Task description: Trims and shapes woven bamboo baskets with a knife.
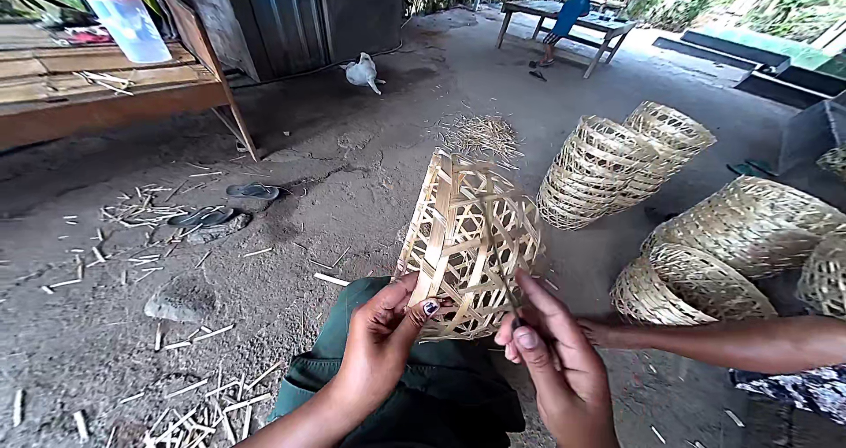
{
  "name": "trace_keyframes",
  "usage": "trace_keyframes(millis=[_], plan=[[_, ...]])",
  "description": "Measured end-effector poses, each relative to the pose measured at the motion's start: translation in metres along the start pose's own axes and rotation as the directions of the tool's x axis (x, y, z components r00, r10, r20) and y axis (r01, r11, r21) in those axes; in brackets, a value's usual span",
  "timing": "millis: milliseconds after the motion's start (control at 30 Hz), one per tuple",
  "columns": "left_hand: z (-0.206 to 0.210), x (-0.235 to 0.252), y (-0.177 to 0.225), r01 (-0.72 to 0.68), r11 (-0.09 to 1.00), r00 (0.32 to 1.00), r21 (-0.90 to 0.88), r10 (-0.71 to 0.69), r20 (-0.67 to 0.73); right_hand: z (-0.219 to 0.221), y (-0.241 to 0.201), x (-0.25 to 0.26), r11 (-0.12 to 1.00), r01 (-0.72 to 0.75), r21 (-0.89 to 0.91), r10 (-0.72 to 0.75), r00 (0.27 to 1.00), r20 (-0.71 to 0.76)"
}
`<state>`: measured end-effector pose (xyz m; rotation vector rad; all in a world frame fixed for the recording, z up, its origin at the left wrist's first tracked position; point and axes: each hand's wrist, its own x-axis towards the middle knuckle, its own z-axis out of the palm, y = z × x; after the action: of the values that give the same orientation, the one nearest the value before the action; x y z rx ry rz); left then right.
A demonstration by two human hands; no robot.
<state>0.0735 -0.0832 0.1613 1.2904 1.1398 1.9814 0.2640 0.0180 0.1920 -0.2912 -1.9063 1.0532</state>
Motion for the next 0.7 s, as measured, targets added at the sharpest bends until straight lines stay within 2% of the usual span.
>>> trace_keyframes(millis=[133,233,333,500,600,700], plan=[[-0.003,-0.007,0.0,-0.115,0.951,0.993,0.289,0.122,-0.007,0.017,-0.011,0.012,0.999,-0.011,0.047,0.0,0.973,0.231],[-0.007,-0.01,0.0,-0.167,0.864,0.984,0.475,0.173,0.031,0.026,-0.015,0.018,0.999,-0.012,-0.034,0.021,0.952,0.306],[-0.01,-0.012,-0.004,-0.208,0.775,0.973,0.597,0.226,0.045,0.032,-0.013,0.02,0.978,0.023,-0.207,0.038,0.957,0.287],[-0.013,-0.015,-0.007,-0.227,0.632,0.96,0.741,0.271,0.063,0.038,-0.004,0.019,0.928,0.077,-0.365,0.015,0.97,0.243],[-0.012,-0.014,-0.009,-0.21,0.612,0.963,0.762,0.266,0.052,0.044,0.0,0.016,0.812,0.182,-0.555,-0.088,0.978,0.191],[-0.011,-0.011,-0.008,-0.186,0.655,0.968,0.733,0.249,0.024,0.049,0.004,0.014,0.711,0.224,-0.667,-0.183,0.974,0.132]])
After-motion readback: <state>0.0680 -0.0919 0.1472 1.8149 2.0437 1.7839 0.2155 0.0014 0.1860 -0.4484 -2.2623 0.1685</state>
